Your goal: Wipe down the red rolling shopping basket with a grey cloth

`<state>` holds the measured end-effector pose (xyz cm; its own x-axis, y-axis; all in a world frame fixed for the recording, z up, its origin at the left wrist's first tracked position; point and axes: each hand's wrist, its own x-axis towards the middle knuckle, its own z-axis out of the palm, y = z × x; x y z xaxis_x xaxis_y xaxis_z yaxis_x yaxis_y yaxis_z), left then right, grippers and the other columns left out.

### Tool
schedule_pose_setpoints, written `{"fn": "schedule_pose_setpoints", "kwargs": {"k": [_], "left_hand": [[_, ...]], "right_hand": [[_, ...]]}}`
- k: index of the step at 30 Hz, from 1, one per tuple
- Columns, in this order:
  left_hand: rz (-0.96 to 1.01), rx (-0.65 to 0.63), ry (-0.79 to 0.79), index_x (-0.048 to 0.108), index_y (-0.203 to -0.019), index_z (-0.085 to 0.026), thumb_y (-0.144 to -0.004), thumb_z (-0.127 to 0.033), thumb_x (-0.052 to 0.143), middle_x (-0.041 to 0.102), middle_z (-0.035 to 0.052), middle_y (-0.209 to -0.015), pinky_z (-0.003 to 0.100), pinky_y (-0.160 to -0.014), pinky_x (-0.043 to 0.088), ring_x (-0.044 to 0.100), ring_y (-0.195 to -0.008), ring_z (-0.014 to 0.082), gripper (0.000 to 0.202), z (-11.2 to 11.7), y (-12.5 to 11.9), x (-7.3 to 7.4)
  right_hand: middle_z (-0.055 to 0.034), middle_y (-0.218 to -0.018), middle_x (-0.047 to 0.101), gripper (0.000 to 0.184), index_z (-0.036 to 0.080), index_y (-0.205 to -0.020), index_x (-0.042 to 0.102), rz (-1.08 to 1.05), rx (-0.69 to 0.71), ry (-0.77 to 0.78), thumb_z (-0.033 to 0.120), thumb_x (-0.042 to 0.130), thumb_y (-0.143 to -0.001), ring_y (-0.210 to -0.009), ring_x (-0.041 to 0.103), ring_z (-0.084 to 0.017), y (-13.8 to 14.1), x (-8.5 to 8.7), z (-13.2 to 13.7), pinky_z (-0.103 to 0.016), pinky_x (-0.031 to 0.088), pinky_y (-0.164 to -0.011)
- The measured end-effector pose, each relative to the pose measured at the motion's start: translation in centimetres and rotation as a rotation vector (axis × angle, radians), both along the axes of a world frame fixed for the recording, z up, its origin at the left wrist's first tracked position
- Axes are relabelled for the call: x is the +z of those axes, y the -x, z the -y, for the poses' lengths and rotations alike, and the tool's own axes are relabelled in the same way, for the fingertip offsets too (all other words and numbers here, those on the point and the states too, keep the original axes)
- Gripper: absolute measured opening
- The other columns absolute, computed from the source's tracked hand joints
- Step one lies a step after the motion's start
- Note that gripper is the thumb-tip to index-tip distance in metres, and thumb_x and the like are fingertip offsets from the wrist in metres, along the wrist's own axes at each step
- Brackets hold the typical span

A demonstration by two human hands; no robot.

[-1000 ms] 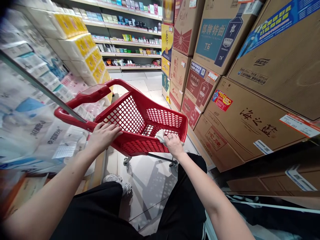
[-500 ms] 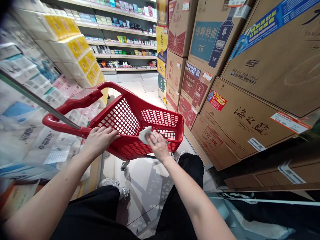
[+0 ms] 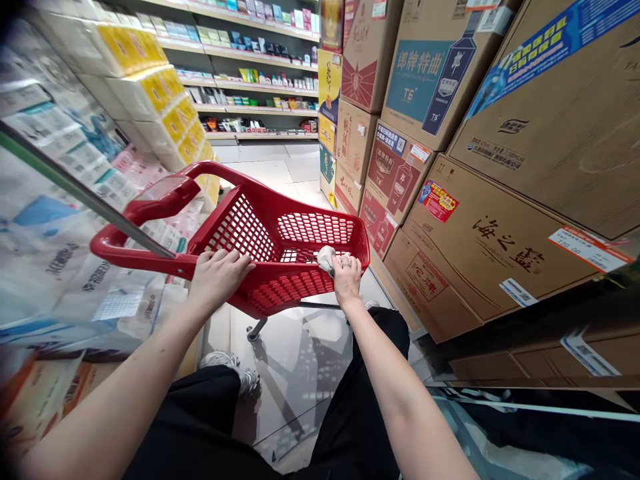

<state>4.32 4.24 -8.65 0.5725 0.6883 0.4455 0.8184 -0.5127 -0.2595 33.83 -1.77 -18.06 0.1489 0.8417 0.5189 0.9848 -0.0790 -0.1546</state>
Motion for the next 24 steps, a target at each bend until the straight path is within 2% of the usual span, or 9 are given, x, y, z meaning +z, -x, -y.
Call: {"fn": "schedule_pose_setpoints", "kwargs": {"k": [2, 4, 8, 11, 14, 16, 20, 22, 24], "left_hand": [[0.023, 0.011, 0.006, 0.060, -0.082, -0.022, -0.093, -0.037, 0.036, 0.060, 0.0097, -0.082, 0.044, -0.083, 0.031, 0.051, -0.087, 0.0254, 0.031, 0.5, -0.3, 0.0], [0.055, 0.015, 0.015, 0.061, -0.083, -0.023, -0.093, -0.037, 0.036, 0.061, 0.0100, -0.082, 0.045, -0.085, 0.030, 0.050, -0.089, 0.0260, 0.030, 1.0, -0.5, 0.0], [0.071, 0.024, 0.008, 0.061, -0.082, -0.023, -0.092, -0.035, 0.038, 0.061, 0.0094, -0.081, 0.046, -0.085, 0.030, 0.050, -0.088, 0.0254, 0.028, 1.4, -0.7, -0.2], [0.041, 0.024, -0.014, 0.061, -0.081, -0.022, -0.092, -0.035, 0.037, 0.061, 0.0095, -0.080, 0.045, -0.083, 0.031, 0.051, -0.087, 0.0250, 0.029, 1.5, -0.6, -0.1], [0.023, 0.004, -0.009, 0.060, -0.081, -0.020, -0.093, -0.035, 0.036, 0.061, 0.0105, -0.081, 0.044, -0.081, 0.031, 0.051, -0.086, 0.0252, 0.031, 1.5, -0.4, 0.0], [0.022, -0.016, 0.000, 0.060, -0.081, -0.020, -0.093, -0.035, 0.035, 0.061, 0.0107, -0.081, 0.044, -0.081, 0.032, 0.051, -0.085, 0.0251, 0.032, 1.5, -0.2, 0.1], [0.044, -0.027, 0.007, 0.061, -0.082, -0.020, -0.093, -0.033, 0.035, 0.060, 0.0105, -0.080, 0.045, -0.081, 0.031, 0.051, -0.086, 0.0254, 0.030, 1.5, -0.2, -0.1], [0.057, -0.019, 0.013, 0.061, -0.083, -0.021, -0.092, -0.032, 0.035, 0.061, 0.0106, -0.081, 0.045, -0.081, 0.031, 0.051, -0.087, 0.0257, 0.029, 1.6, -0.4, -0.2], [0.067, -0.015, 0.022, 0.061, -0.085, -0.022, -0.092, -0.032, 0.036, 0.061, 0.0108, -0.083, 0.046, -0.082, 0.031, 0.051, -0.088, 0.0260, 0.028, 1.6, -0.7, -0.2]], "right_hand": [[-0.0122, -0.116, 0.057, 0.034, 0.024, -0.123, 0.057, -0.011, -0.022, -0.008, 0.016, 0.042, -0.094, -0.111, 0.042, -0.024, 1.0, 0.1, -0.5, -0.048, 0.030, -0.101], [-0.0127, -0.117, 0.057, 0.034, 0.024, -0.123, 0.057, -0.005, 0.013, -0.013, 0.017, 0.043, -0.093, -0.113, 0.041, -0.025, 2.8, 0.3, -0.9, -0.050, 0.029, -0.101], [-0.0130, -0.122, 0.054, 0.041, 0.023, -0.133, 0.048, 0.029, 0.148, -0.001, 0.016, 0.043, -0.093, -0.118, 0.038, -0.025, 7.5, 0.9, -1.6, -0.049, 0.028, -0.104], [-0.0127, -0.128, 0.051, 0.044, 0.021, -0.138, 0.042, 0.050, 0.199, -0.021, 0.016, 0.040, -0.094, -0.123, 0.036, -0.025, 9.2, 1.1, -1.8, -0.046, 0.028, -0.106], [-0.0128, -0.130, 0.051, 0.045, 0.019, -0.138, 0.042, 0.088, 0.273, -0.035, 0.015, 0.039, -0.094, -0.126, 0.034, -0.025, 7.4, 0.8, -1.5, -0.044, 0.029, -0.106], [-0.0139, -0.130, 0.050, 0.044, 0.019, -0.137, 0.043, 0.076, 0.246, -0.041, 0.014, 0.040, -0.093, -0.126, 0.034, -0.025, 5.0, 0.3, -0.9, -0.045, 0.030, -0.106], [-0.0176, -0.140, 0.036, 0.046, 0.017, -0.136, 0.044, -0.058, -0.027, -0.123, 0.012, 0.037, -0.091, -0.129, 0.029, -0.028, 0.8, -1.1, 0.7, -0.050, 0.031, -0.103], [-0.0195, -0.140, 0.032, 0.047, 0.015, -0.136, 0.043, -0.128, -0.136, -0.196, 0.013, 0.036, -0.090, -0.129, 0.028, -0.030, 0.4, -1.7, 1.1, -0.052, 0.033, -0.100], [-0.0204, -0.134, 0.035, 0.046, 0.015, -0.135, 0.044, -0.200, -0.207, -0.263, 0.016, 0.035, -0.090, -0.124, 0.033, -0.030, 1.1, -2.0, 1.2, -0.053, 0.034, -0.098]]}}
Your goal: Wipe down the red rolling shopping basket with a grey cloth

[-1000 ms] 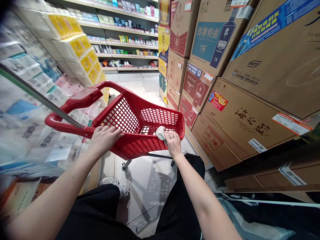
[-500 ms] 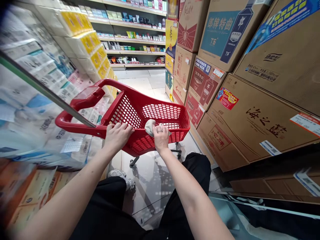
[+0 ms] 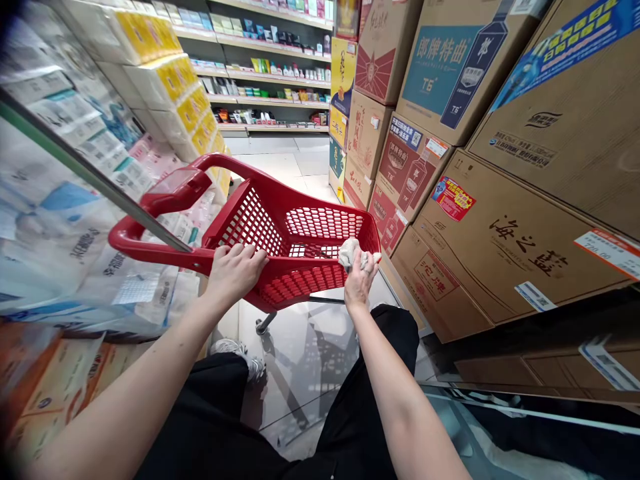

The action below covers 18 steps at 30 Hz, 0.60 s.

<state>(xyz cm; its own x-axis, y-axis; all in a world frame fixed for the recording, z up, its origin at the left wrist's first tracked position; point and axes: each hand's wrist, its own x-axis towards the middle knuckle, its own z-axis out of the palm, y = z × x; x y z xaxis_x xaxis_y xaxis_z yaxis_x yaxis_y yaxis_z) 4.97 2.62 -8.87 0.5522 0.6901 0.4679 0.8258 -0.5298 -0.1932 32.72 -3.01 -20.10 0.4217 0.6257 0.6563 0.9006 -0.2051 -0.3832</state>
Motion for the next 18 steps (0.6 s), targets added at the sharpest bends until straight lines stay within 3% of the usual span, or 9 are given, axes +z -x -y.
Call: {"fn": "schedule_pose_setpoints", "kwargs": {"k": [3, 7, 10, 13, 18], "left_hand": [[-0.002, 0.006, 0.008, 0.061, -0.085, -0.022, -0.092, -0.032, 0.036, 0.061, 0.0106, -0.083, 0.046, -0.082, 0.031, 0.051, -0.089, 0.0262, 0.028, 0.1, -0.3, 0.0], [-0.018, 0.004, 0.007, 0.061, -0.084, -0.021, -0.092, -0.033, 0.035, 0.061, 0.0108, -0.081, 0.045, -0.081, 0.031, 0.051, -0.089, 0.0264, 0.030, 0.0, -0.5, 0.1], [-0.047, -0.015, 0.011, 0.061, -0.084, -0.020, -0.093, -0.034, 0.034, 0.062, 0.0114, -0.080, 0.044, -0.079, 0.033, 0.053, -0.087, 0.0267, 0.032, -0.3, -0.4, 0.4], [-0.089, -0.067, 0.041, 0.061, -0.084, -0.019, -0.093, -0.035, 0.034, 0.063, 0.0116, -0.081, 0.041, -0.075, 0.035, 0.055, -0.085, 0.0266, 0.033, -1.0, 0.3, 0.7], [-0.122, -0.172, 0.183, 0.062, -0.083, -0.023, -0.090, -0.029, 0.039, 0.066, 0.0063, -0.077, 0.034, -0.065, 0.035, 0.059, -0.074, 0.0227, 0.025, -3.0, 1.7, 1.2]], "right_hand": [[-0.0182, -0.119, 0.044, 0.041, 0.017, -0.130, 0.051, -0.092, 0.002, -0.023, 0.020, 0.035, -0.091, -0.111, 0.042, -0.028, 2.7, 0.4, -0.3, -0.050, 0.035, -0.097], [-0.0152, -0.113, 0.046, 0.037, 0.016, -0.126, 0.052, -0.096, 0.174, 0.048, 0.026, 0.040, -0.093, -0.106, 0.044, -0.025, 7.0, 1.8, -0.9, -0.042, 0.037, -0.096], [-0.0150, -0.113, 0.049, 0.033, 0.015, -0.119, 0.054, -0.025, 0.284, 0.130, 0.032, 0.042, -0.093, -0.107, 0.043, -0.025, 8.3, 2.5, -1.1, -0.040, 0.038, -0.095], [-0.0141, -0.109, 0.053, 0.027, 0.017, -0.109, 0.058, 0.071, 0.318, 0.217, 0.032, 0.042, -0.093, -0.101, 0.043, -0.025, 6.8, 2.6, -0.8, -0.039, 0.038, -0.090], [-0.0125, -0.110, 0.055, 0.026, 0.018, -0.113, 0.056, 0.058, 0.208, 0.224, 0.025, 0.044, -0.091, -0.101, 0.044, -0.024, 2.0, 2.0, 0.5, -0.038, 0.037, -0.092]]}}
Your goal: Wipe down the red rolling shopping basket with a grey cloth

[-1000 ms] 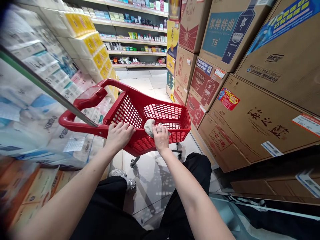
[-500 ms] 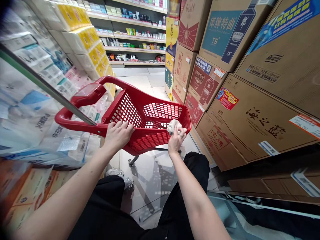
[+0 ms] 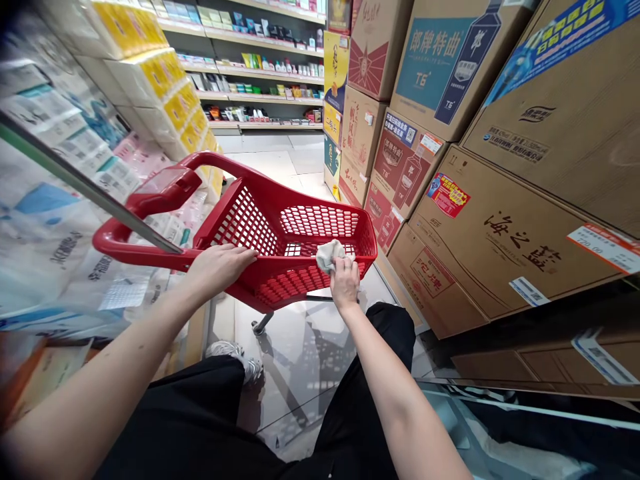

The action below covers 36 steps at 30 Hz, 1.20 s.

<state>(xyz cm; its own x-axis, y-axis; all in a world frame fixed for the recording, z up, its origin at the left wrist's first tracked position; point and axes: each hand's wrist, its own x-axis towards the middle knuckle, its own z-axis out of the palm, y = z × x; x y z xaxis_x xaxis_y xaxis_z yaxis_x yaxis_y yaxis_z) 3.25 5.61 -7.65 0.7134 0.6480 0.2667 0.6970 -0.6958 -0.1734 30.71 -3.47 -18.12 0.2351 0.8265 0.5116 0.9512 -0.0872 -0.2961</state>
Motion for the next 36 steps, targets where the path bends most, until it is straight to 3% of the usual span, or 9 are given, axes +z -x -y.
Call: {"fn": "schedule_pose_setpoints", "kwargs": {"k": [4, 8, 13, 18, 29, 32, 36], "left_hand": [[-0.049, 0.045, 0.054, 0.062, -0.084, -0.026, -0.086, -0.025, 0.042, 0.066, 0.0029, -0.075, 0.031, -0.057, 0.030, 0.059, -0.065, 0.0200, 0.020, -0.4, 0.0, 0.5], [-0.081, 0.064, 0.011, 0.062, -0.084, -0.024, -0.085, -0.025, 0.042, 0.067, 0.0039, -0.076, 0.029, -0.058, 0.030, 0.061, -0.071, 0.0210, 0.021, 0.6, -0.9, 1.0], [-0.065, 0.068, -0.022, 0.062, -0.083, -0.023, -0.087, -0.026, 0.039, 0.067, 0.0049, -0.078, 0.030, -0.059, 0.031, 0.061, -0.073, 0.0220, 0.023, 1.7, -1.4, 0.9], [-0.075, 0.051, -0.062, 0.061, -0.088, -0.023, -0.087, -0.023, 0.039, 0.068, 0.0048, -0.080, 0.031, -0.061, 0.033, 0.062, -0.076, 0.0228, 0.022, 2.1, -1.2, 0.6], [-0.047, 0.042, -0.040, 0.061, -0.086, -0.022, -0.086, -0.020, 0.040, 0.067, 0.0057, -0.079, 0.031, -0.062, 0.035, 0.062, -0.078, 0.0227, 0.021, 2.2, -1.3, 0.5], [-0.055, 0.051, -0.049, 0.061, -0.088, -0.023, -0.087, -0.020, 0.040, 0.068, 0.0054, -0.081, 0.032, -0.064, 0.036, 0.062, -0.079, 0.0231, 0.022, 2.3, -1.4, 0.4], [-0.070, 0.073, -0.058, 0.061, -0.090, -0.023, -0.087, -0.020, 0.040, 0.068, 0.0047, -0.080, 0.033, -0.063, 0.035, 0.062, -0.079, 0.0237, 0.022, 2.3, -1.6, 0.3]], "right_hand": [[-0.0119, -0.109, 0.056, 0.027, 0.018, -0.115, 0.056, -0.017, -0.010, 0.011, 0.024, 0.046, -0.090, -0.105, 0.044, -0.025, -0.4, -0.5, 0.3, -0.039, 0.036, -0.095], [-0.0145, -0.115, 0.055, 0.034, 0.015, -0.122, 0.052, -0.085, -0.013, -0.018, 0.027, 0.045, -0.091, -0.106, 0.045, -0.027, 2.7, -0.8, -0.4, -0.039, 0.039, -0.092], [-0.0136, -0.112, 0.056, 0.034, 0.017, -0.123, 0.053, -0.051, 0.124, -0.024, 0.030, 0.042, -0.094, -0.101, 0.047, -0.026, 5.7, -0.2, -0.7, -0.036, 0.040, -0.089], [-0.0126, -0.103, 0.058, 0.032, 0.018, -0.121, 0.056, 0.034, 0.116, -0.020, 0.026, 0.041, -0.094, -0.095, 0.048, -0.024, 3.1, -0.9, -0.3, -0.037, 0.038, -0.087], [-0.0186, -0.114, 0.055, 0.035, 0.011, -0.118, 0.049, -0.251, -0.268, 0.004, 0.024, 0.041, -0.087, -0.108, 0.048, -0.029, -4.8, -3.4, -0.4, -0.041, 0.036, -0.092], [-0.0174, -0.100, 0.059, 0.035, 0.009, -0.115, 0.047, -0.405, -0.391, 0.041, 0.026, 0.043, -0.084, -0.095, 0.055, -0.029, -5.1, -3.5, -0.8, -0.040, 0.041, -0.084], [-0.0156, -0.100, 0.059, 0.034, 0.012, -0.115, 0.047, -0.434, -0.329, 0.016, 0.027, 0.040, -0.086, -0.094, 0.057, -0.028, -2.1, -2.7, -1.1, -0.039, 0.043, -0.082]]}}
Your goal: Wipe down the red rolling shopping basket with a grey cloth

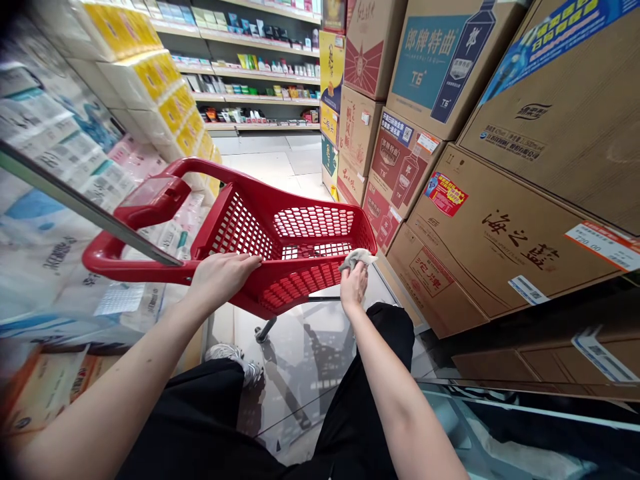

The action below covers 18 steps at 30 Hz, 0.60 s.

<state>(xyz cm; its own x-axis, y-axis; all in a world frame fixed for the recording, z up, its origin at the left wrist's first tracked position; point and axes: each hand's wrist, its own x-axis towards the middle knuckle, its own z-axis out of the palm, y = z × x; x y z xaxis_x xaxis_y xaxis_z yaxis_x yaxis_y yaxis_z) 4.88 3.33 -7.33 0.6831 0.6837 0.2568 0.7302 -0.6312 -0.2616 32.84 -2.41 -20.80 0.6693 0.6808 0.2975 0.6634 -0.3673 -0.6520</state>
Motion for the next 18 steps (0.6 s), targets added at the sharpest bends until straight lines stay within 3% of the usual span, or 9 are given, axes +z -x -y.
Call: {"fn": "schedule_pose_setpoints", "kwargs": {"k": [5, 9, 13, 18], "left_hand": [[-0.019, 0.022, 0.008, 0.061, -0.087, -0.023, -0.089, -0.024, 0.039, 0.068, 0.0052, -0.079, 0.033, -0.061, 0.035, 0.063, -0.077, 0.0237, 0.022, 0.1, -0.4, 0.3], [-0.029, -0.012, 0.017, 0.062, -0.095, -0.022, -0.092, -0.031, 0.036, 0.068, 0.0064, -0.084, 0.033, -0.066, 0.037, 0.063, -0.079, 0.0228, 0.027, 0.2, 0.2, 1.2], [-0.021, 0.009, -0.048, 0.063, -0.084, -0.019, -0.093, -0.038, 0.034, 0.068, 0.0095, -0.081, 0.035, -0.073, 0.038, 0.063, -0.081, 0.0241, 0.036, 0.3, 1.6, 1.9], [0.018, 0.049, -0.049, 0.062, -0.081, -0.017, -0.094, -0.038, 0.033, 0.067, 0.0096, -0.076, 0.032, -0.062, 0.035, 0.063, -0.076, 0.0243, 0.038, 0.5, 1.3, 1.7]], "right_hand": [[-0.0174, -0.115, 0.056, 0.040, 0.012, -0.125, 0.044, 0.055, 0.169, -0.026, 0.026, 0.039, -0.088, -0.107, 0.054, -0.026, 4.6, 1.3, 0.3, -0.036, 0.042, -0.088], [-0.0166, -0.120, 0.054, 0.041, 0.014, -0.127, 0.045, 0.131, 0.230, 0.022, 0.027, 0.041, -0.088, -0.110, 0.052, -0.026, 3.3, 1.1, 0.9, -0.036, 0.041, -0.092], [-0.0170, -0.127, 0.049, 0.040, 0.015, -0.127, 0.046, 0.159, 0.158, 0.065, 0.025, 0.039, -0.089, -0.111, 0.051, -0.027, 0.9, 0.7, 0.6, -0.038, 0.041, -0.092], [-0.0188, -0.128, 0.048, 0.041, 0.012, -0.127, 0.047, 0.119, 0.185, 0.058, 0.022, 0.039, -0.089, -0.112, 0.050, -0.027, 3.1, 1.7, -1.2, -0.038, 0.040, -0.094]]}}
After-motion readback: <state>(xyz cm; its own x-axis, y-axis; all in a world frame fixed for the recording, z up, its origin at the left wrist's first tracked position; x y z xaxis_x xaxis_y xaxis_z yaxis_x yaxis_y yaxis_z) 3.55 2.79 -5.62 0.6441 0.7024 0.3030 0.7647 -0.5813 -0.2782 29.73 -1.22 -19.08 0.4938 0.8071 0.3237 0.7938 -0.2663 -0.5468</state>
